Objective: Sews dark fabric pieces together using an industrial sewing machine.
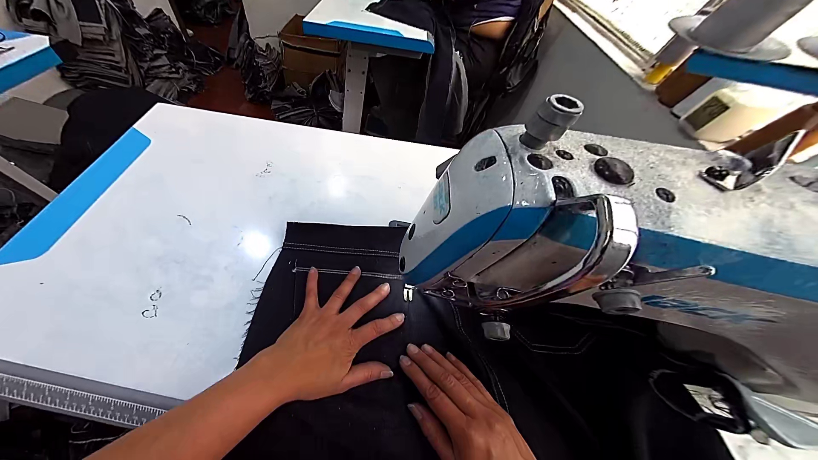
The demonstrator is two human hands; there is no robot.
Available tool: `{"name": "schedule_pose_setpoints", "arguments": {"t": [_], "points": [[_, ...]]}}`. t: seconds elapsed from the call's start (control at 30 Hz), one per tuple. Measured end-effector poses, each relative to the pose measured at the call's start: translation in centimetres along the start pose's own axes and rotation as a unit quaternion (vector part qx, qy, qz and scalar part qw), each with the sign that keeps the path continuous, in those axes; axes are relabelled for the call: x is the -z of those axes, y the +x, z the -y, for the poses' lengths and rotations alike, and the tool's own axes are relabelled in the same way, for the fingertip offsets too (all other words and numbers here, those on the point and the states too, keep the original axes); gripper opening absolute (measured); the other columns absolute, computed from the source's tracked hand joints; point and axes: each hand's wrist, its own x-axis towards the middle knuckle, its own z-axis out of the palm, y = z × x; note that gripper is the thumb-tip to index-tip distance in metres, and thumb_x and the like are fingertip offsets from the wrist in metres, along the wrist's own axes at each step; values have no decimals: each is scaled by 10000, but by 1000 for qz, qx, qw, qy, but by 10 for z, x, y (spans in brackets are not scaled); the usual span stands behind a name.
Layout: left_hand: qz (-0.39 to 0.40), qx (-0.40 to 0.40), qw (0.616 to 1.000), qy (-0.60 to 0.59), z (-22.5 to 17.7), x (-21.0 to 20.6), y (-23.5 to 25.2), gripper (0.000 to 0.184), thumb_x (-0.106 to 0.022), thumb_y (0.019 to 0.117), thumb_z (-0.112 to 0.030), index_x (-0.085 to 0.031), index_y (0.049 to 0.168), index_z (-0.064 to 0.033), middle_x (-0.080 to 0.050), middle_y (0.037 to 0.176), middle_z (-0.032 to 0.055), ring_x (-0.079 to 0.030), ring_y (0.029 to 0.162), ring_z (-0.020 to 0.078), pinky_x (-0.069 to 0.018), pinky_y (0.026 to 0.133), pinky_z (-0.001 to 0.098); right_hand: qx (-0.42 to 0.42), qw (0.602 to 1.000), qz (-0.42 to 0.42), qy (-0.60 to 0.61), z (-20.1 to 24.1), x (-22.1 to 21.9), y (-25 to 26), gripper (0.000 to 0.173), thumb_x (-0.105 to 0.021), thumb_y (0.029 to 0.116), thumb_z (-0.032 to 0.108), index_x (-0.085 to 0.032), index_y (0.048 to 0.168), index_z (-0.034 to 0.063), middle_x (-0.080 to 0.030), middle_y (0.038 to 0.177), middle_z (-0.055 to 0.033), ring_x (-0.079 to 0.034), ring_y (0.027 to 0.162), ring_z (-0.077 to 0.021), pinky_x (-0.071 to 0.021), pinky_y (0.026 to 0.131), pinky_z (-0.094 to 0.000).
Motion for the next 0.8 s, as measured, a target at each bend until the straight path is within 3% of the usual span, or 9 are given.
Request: {"name": "schedule_pose_setpoints", "arguments": {"t": [0.13,0.37,0.57,0.8], "points": [[-9,-1,1000,-10,18,4,21,649,-346,983,-715,-505,1505,-364,-385,1639,18,-194,1543,457,-65,1045,880,8,999,-42,2,-22,-9,21,400,-444,1077,311,-680,1349,137,-662,1397,-32,-581,1350,-201,-445,1149,-381],[9,11,1000,-9,26,7,33,643,-346,975,-726,-487,1511,-400,-336,1664,30,-132,1556,458,-19,1048,876,13,998,-56,4,-33,-10,33,373,-460,1063,261,-714,1315,158,-685,1357,-34,-597,1325,-194,-462,1126,-357],[11,13,1000,-8,26,8,34,635,-346,980,-716,-482,1515,-402,-341,1662,32,-144,1551,466,-27,1044,878,19,998,-58,10,-35,-10,33,360,-483,1055,251,-725,1297,138,-694,1343,-35,-597,1327,-194,-461,1125,-338],[6,23,1000,-19,35,10,47,609,-363,996,-682,-515,1495,-369,-343,1660,40,-146,1552,463,-31,1046,872,24,996,-84,21,-54,-9,49,310,-527,1015,212,-784,1169,132,-749,1207,-38,-671,1209,-163,-534,1020,-290]]}}
